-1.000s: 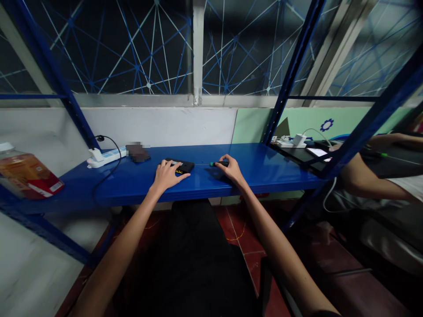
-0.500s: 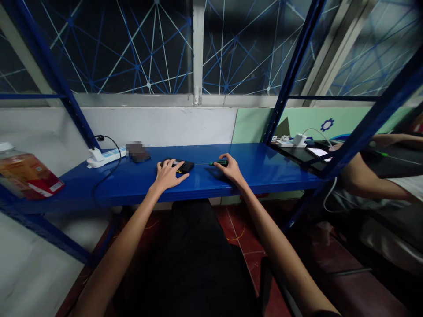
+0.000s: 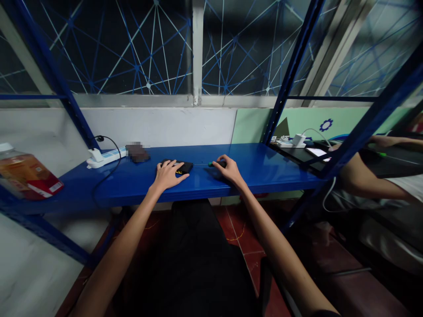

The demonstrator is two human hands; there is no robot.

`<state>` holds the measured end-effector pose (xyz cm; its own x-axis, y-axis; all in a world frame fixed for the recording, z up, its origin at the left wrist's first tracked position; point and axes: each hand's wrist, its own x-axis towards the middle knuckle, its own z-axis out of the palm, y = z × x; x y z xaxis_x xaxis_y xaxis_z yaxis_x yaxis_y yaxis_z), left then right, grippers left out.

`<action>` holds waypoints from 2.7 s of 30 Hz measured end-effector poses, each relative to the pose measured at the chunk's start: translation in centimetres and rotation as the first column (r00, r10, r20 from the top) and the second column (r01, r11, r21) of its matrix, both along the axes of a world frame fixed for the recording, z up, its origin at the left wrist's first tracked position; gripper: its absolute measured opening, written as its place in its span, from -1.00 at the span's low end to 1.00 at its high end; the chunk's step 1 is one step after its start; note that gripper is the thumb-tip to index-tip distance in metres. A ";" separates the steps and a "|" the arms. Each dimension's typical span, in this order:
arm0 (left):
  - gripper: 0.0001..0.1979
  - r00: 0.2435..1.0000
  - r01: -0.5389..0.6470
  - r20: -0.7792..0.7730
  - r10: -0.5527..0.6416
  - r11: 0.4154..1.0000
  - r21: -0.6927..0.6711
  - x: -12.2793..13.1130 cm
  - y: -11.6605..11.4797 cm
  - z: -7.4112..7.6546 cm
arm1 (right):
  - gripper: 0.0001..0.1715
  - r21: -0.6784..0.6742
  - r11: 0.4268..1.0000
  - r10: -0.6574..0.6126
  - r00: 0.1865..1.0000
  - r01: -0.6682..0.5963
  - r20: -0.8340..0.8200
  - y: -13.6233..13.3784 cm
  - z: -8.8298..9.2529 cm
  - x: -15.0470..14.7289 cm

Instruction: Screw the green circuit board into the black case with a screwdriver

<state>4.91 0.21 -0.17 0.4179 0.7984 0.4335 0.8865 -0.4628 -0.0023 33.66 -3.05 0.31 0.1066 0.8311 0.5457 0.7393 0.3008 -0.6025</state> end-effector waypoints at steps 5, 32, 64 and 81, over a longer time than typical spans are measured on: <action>-0.30 1.000 0.005 0.001 -0.005 1.000 0.016 -0.1 0.1 -0.1 | -0.59 0.007 1.000 0.025 0.999 -0.025 -0.040 0.4 -0.3 0.3; -0.30 1.000 0.000 -0.016 0.000 1.000 0.016 -0.2 0.3 -0.4 | -0.57 0.025 0.998 0.057 0.998 -0.057 0.025 -0.5 0.2 -0.2; -0.30 1.000 0.001 -0.012 -0.001 1.000 0.018 -0.2 0.3 -0.4 | -0.57 -0.047 0.999 0.027 0.996 -0.023 0.089 -0.7 0.3 -0.3; -0.22 1.000 0.005 -0.012 -0.005 1.000 0.009 -0.2 0.4 -0.4 | -0.58 -0.024 0.996 0.089 0.996 -0.089 0.018 -0.6 0.3 -0.4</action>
<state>4.68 0.58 -0.58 0.4270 0.7923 0.4358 0.8841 -0.4669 -0.0174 33.30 -3.62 0.59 0.0219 0.8495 0.5271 0.7214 0.3516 -0.5966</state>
